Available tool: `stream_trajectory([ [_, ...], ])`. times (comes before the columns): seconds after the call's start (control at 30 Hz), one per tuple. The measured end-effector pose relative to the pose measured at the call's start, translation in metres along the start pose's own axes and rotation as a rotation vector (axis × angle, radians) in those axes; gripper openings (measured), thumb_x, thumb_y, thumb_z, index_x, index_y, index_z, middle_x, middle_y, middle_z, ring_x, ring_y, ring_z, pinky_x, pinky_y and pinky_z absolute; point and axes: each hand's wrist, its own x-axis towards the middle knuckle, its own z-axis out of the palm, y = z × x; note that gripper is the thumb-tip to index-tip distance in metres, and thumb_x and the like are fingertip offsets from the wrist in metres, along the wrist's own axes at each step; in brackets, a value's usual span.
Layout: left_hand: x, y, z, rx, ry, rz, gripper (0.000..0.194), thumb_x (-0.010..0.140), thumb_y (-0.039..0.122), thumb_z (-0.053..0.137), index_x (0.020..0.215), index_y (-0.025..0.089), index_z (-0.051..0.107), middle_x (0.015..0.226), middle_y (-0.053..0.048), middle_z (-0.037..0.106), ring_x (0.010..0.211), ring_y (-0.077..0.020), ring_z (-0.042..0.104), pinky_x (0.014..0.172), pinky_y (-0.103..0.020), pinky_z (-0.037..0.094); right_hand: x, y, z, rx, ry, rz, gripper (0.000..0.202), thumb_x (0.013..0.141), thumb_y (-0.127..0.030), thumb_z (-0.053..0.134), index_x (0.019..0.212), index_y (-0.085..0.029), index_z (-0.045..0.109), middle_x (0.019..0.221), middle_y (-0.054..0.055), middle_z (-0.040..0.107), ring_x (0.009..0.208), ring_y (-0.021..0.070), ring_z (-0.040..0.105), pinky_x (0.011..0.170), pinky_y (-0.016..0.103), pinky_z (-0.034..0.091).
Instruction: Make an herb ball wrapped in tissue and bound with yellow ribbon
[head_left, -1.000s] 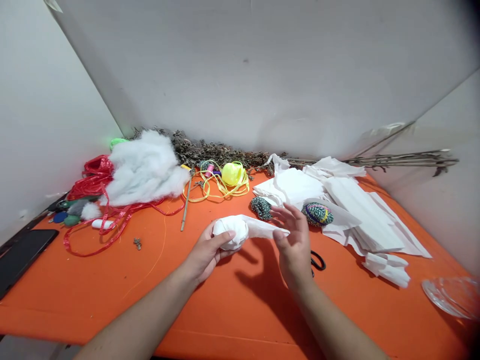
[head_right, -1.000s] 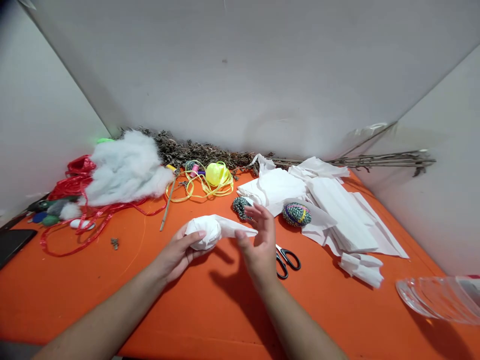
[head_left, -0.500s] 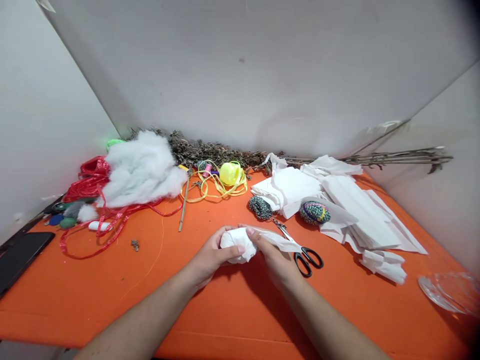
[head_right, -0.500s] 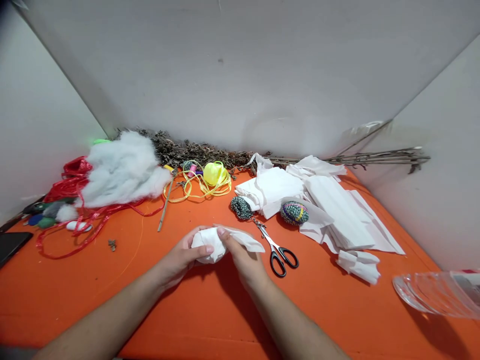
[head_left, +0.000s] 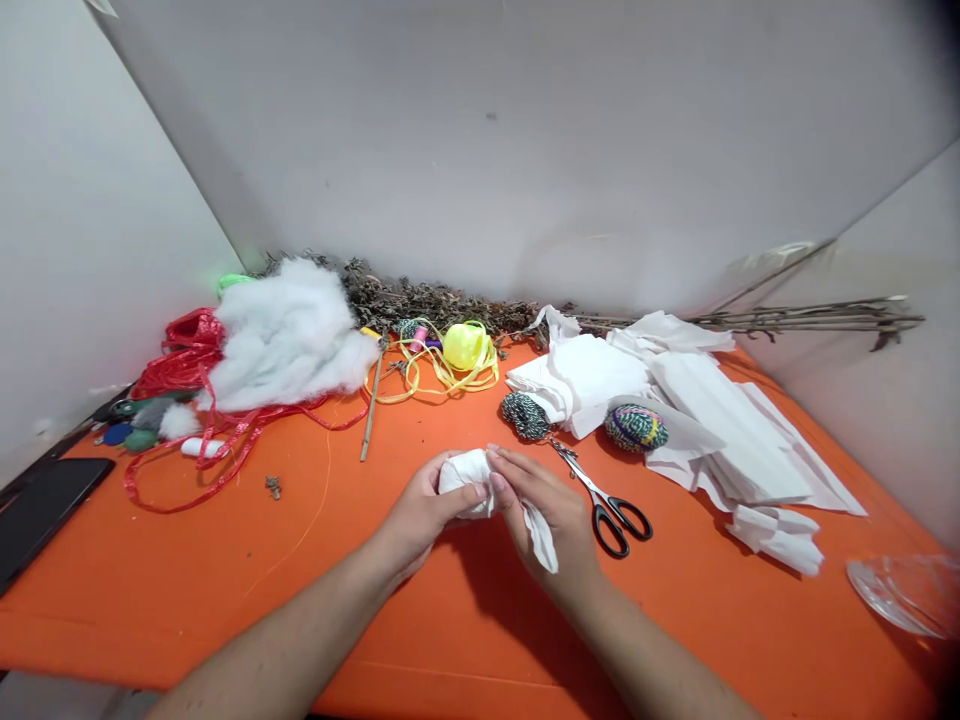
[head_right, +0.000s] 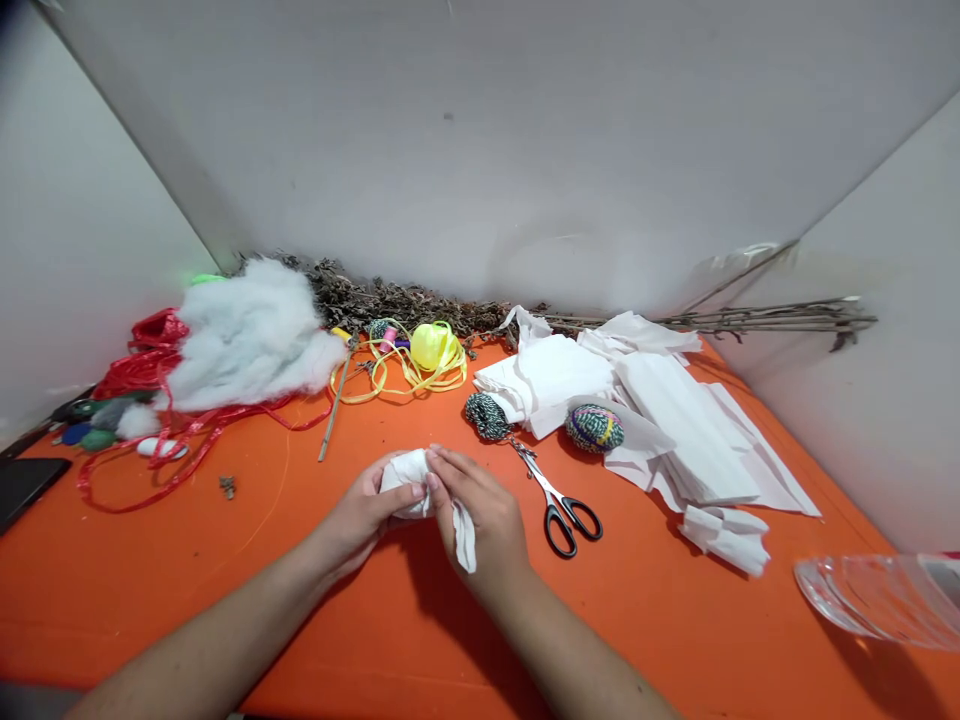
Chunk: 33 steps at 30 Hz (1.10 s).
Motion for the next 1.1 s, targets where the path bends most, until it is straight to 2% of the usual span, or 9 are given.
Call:
stream_trajectory([
  [0.17,0.000,-0.002,0.002,-0.053,0.074,-0.022,0.039,0.073,0.026,0.082,0.109,0.020,0.067,0.100,-0.004,0.071,0.084,-0.0141,0.067,0.077,-0.025,0.055,-0.003,0.001,0.005,-0.156,-0.114,-0.093,0.048,0.095,-0.011,0.052,0.141,-0.022,0.051,0.138,0.013,0.059,0.128,0.0266,0.057,0.105,0.045,0.051],
  [0.27,-0.001,-0.002,0.006,-0.126,0.099,-0.022,0.035,0.077,0.024,0.078,0.110,0.020,0.066,0.107,-0.006,0.072,0.089,-0.0145,0.067,0.080,-0.026,0.056,-0.001,-0.002,0.007,-0.286,-0.052,-0.119,0.043,0.094,-0.014,0.055,0.137,-0.019,0.055,0.127,0.017,0.063,0.120,0.0302,0.060,0.097,0.050,0.055],
  [0.37,-0.002,-0.002,0.008,-0.239,0.101,-0.051,0.032,0.077,0.019,0.076,0.109,0.018,0.068,0.105,-0.007,0.072,0.085,-0.0140,0.067,0.079,-0.025,0.056,0.000,-0.002,0.008,-0.357,0.026,-0.224,0.038,0.090,-0.010,0.060,0.127,-0.016,0.062,0.114,0.017,0.069,0.106,0.0291,0.066,0.088,0.046,0.059],
  [0.57,0.000,0.001,0.002,-0.139,-0.002,-0.035,0.035,0.082,0.028,0.075,0.114,0.015,0.069,0.107,-0.009,0.072,0.092,-0.0166,0.065,0.083,-0.025,0.051,0.003,0.008,-0.001,-0.317,-0.018,-0.408,0.040,0.086,0.000,0.060,0.125,-0.011,0.062,0.116,0.019,0.072,0.110,0.0288,0.068,0.094,0.044,0.060],
  [0.73,0.000,0.005,-0.002,-0.022,-0.068,-0.012,0.036,0.080,0.036,0.077,0.106,0.013,0.070,0.093,-0.008,0.071,0.076,-0.0140,0.062,0.069,-0.023,0.048,0.006,0.013,-0.013,-0.234,-0.110,-0.560,0.043,0.090,-0.005,0.058,0.132,-0.014,0.058,0.119,0.016,0.072,0.118,0.0281,0.065,0.097,0.044,0.059],
  [0.83,0.000,0.007,-0.001,-0.024,-0.086,-0.016,0.034,0.078,0.036,0.078,0.101,0.012,0.071,0.089,-0.007,0.070,0.073,-0.0131,0.062,0.067,-0.023,0.048,0.006,0.012,-0.017,-0.216,-0.094,-0.600,0.039,0.091,-0.008,0.058,0.129,-0.016,0.060,0.114,0.015,0.074,0.118,0.0289,0.064,0.093,0.043,0.060],
  [0.97,0.000,0.008,0.000,-0.025,-0.069,0.004,0.033,0.079,0.035,0.077,0.103,0.013,0.070,0.088,-0.006,0.070,0.071,-0.0126,0.062,0.067,-0.023,0.050,0.006,0.011,-0.016,-0.172,0.012,-0.460,0.052,0.085,-0.009,0.069,0.133,-0.023,0.057,0.116,0.015,0.069,0.115,0.0280,0.065,0.092,0.042,0.060],
  [1.03,0.001,0.009,0.000,-0.024,-0.050,0.020,0.031,0.081,0.036,0.076,0.102,0.014,0.070,0.085,-0.005,0.070,0.070,-0.0120,0.061,0.066,-0.022,0.050,0.007,0.011,-0.015,-0.083,0.036,-0.266,0.063,0.081,-0.021,0.077,0.139,-0.028,0.051,0.122,0.014,0.065,0.116,0.0284,0.063,0.094,0.044,0.058],
  [1.1,0.000,0.009,0.001,-0.017,-0.036,0.038,0.030,0.081,0.035,0.076,0.101,0.013,0.070,0.083,-0.004,0.070,0.070,-0.0117,0.061,0.065,-0.021,0.049,0.007,0.011,-0.012,0.050,-0.017,-0.017,0.071,0.080,-0.037,0.078,0.143,-0.030,0.046,0.131,0.014,0.059,0.120,0.0295,0.060,0.092,0.046,0.059],
])
